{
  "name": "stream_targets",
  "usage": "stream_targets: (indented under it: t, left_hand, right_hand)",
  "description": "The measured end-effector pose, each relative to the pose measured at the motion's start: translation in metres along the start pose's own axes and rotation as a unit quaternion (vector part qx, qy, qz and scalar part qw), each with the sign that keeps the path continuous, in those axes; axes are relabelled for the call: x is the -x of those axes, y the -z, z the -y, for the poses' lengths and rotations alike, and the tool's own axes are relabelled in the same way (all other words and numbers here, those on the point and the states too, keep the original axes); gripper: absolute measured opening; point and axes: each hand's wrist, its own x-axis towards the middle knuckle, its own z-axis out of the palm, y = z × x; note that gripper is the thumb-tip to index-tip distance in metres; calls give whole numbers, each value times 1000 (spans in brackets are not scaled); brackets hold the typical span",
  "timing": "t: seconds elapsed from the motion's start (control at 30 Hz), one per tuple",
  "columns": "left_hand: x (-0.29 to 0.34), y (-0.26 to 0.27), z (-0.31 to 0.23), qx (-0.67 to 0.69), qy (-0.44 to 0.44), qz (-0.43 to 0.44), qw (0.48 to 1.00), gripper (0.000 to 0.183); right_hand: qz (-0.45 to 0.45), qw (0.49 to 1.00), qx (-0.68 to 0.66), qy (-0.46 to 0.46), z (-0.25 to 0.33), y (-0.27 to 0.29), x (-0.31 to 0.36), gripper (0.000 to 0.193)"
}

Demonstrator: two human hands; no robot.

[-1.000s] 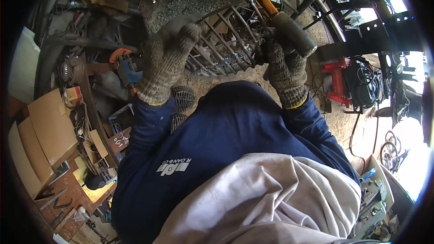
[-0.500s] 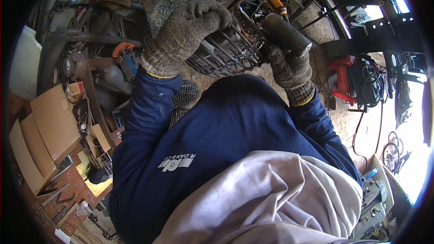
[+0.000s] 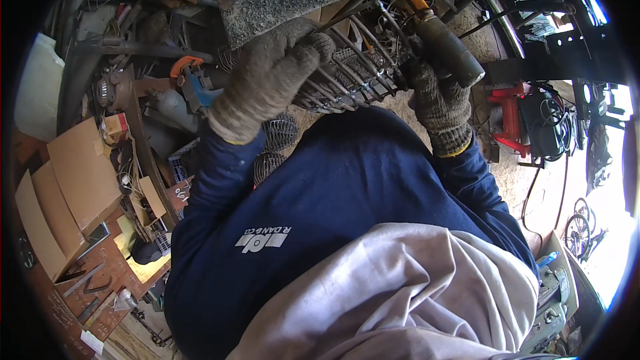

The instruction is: The person uses a hand-held grinder to smooth the surface and joints of a small spherical metal wire cage on a workbench.

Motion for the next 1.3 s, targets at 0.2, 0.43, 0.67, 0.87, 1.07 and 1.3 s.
stream_targets:
  t: [0.2,0.43,0.67,0.87,1.07,1.3]
  left_hand:
    - [6,-11,22,-334,-115,-147,924,32]
    - [5,-4,14,-413,-93,-148,894,19]
    - [4,0,21,-420,-148,-149,883,18]
    - [12,12,16,-380,-176,-175,891,18]
    - [21,24,2,-308,-110,-152,933,20]
    - [29,60,22,-153,-162,-179,958,20]
  right_hand:
    - [101,890,445,21,18,-6,-25,38]
    - [177,934,309,4,16,-15,-16,45]
    - [62,806,-490,-327,-30,-6,-18,46]
    - [81,994,-67,-43,-5,-18,-23,40]
    - [-20,977,51,-207,-3,-10,-13,45]
    - [14,954,54,-293,-16,-8,8,35]
